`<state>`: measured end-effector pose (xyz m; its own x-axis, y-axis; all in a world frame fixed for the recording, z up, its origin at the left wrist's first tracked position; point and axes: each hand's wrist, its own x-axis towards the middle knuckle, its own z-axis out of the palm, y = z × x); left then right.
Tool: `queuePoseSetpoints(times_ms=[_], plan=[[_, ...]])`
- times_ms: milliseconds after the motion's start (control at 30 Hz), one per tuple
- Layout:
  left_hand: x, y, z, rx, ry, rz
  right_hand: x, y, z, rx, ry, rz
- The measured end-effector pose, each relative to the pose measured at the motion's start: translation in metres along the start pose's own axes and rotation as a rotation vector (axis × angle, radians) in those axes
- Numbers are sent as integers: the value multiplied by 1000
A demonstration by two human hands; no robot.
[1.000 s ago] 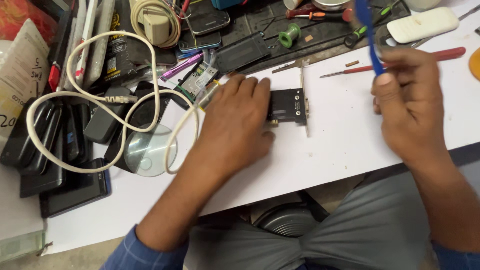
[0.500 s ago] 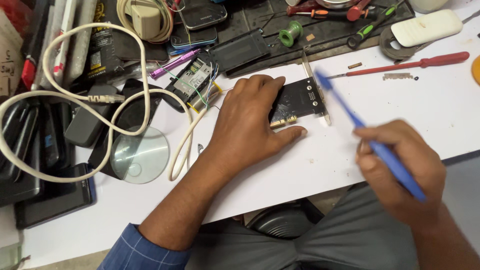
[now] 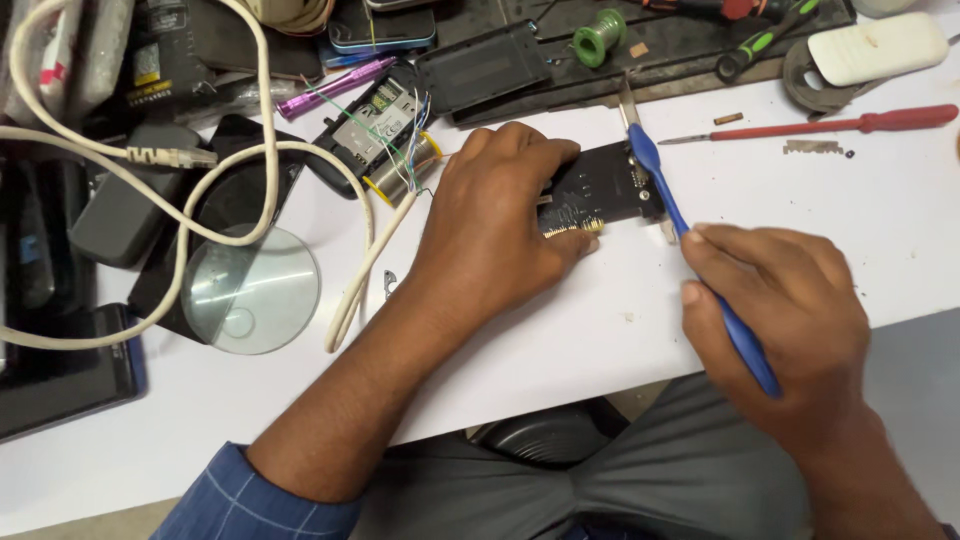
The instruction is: The person solders thin wires onto the edge connector of a graphics card on a cluttered workbench, holding the card steady with one hand while applying a soldering iron with the other. They feed solder from a spool, then set the card up, attach a metal bracket, and brush the board clean with a toothbrush.
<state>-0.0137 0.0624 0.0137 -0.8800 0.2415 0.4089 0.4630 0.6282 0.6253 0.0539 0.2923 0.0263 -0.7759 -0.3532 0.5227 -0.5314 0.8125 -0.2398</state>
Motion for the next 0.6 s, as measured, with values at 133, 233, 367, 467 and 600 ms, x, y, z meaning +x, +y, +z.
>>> queuePoseSetpoints(times_ms=[133, 233, 367, 467, 600], plan=[[2, -7, -1, -12, 34, 15, -10, -11, -10, -11, -28, -12], [4, -8, 0, -22, -8, -1, -9, -9, -6, 4, -32, -4], [3, -4, 2, -17, 1, 5, 2, -1, 3, -16, -21, -35], [4, -5, -1, -20, 7, -6, 0, -7, 2, 3, 5, -3], [4, -9, 1, -28, 7, -1, -10, -11, -3, 26, -42, 35]])
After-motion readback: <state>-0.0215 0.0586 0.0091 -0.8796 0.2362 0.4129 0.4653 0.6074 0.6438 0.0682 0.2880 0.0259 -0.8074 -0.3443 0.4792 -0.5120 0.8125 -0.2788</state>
